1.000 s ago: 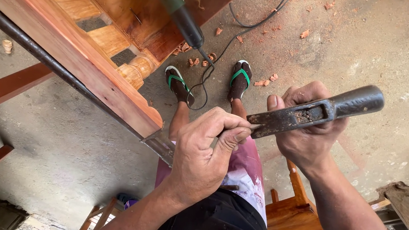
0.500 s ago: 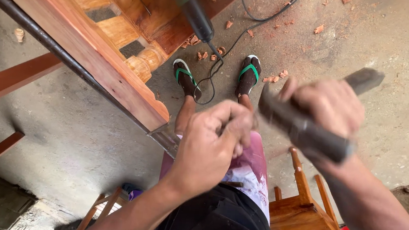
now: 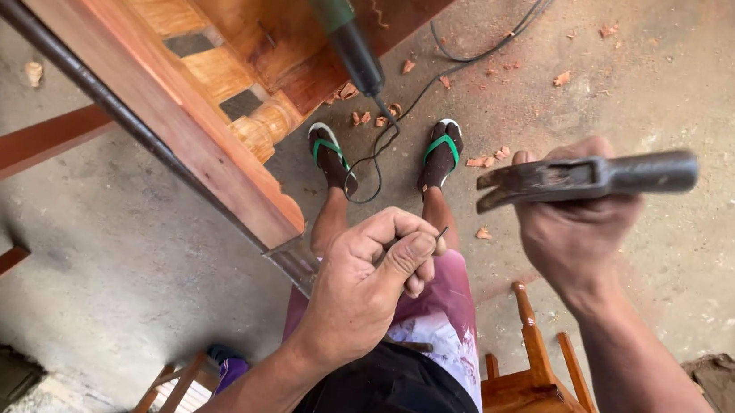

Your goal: Hammer nails into a wooden board to secure it to a furniture piece.

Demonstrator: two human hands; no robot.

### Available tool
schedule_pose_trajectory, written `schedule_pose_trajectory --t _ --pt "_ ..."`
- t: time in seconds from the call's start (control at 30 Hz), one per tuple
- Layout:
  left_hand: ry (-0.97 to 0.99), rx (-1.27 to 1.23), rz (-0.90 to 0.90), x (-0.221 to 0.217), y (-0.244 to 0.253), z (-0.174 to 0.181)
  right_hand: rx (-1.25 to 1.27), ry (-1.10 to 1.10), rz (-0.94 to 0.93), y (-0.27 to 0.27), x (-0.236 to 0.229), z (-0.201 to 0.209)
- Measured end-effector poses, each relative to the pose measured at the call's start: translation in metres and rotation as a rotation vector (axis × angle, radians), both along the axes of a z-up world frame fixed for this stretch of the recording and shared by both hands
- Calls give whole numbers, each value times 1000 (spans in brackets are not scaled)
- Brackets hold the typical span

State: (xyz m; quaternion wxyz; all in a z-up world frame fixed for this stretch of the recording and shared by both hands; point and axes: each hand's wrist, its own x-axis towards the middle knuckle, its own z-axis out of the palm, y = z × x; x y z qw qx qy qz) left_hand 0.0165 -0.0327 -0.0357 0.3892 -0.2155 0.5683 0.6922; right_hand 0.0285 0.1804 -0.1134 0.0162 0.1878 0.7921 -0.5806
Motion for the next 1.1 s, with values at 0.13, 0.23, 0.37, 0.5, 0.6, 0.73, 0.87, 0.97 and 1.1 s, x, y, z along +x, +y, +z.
schedule_pose_trajectory --t 0.13,0.23,0.37,0.5,0.6,0.73,0.87,0.97,1.1 --pt "-20 39 141 8 -5 -9 -126 -260 86 8 -5 25" --pt "74 -84 271 -1 -33 -20 -651 -298 138 8 -15 41" --pt "165 -193 437 -6 -109 -38 21 -615 234 4 77 -28" --pt "303 -106 683 -23 -188 -60 150 -940 50 0 127 -70" --pt "385 -193 715 -28 -228 -84 -10 -978 -30 -8 124 -65" --pt "699 -583 667 -56 -271 -134 18 -885 90 -47 53 -19" --pt "844 -730 599 -84 -291 -152 -86 -621 171 -74 42 10" --pt "809 -732 575 -107 -264 -156 134 -892 -32 -81 79 -19" --pt "705 -506 627 -116 -155 -209 -54 -920 -130 -95 97 -26"
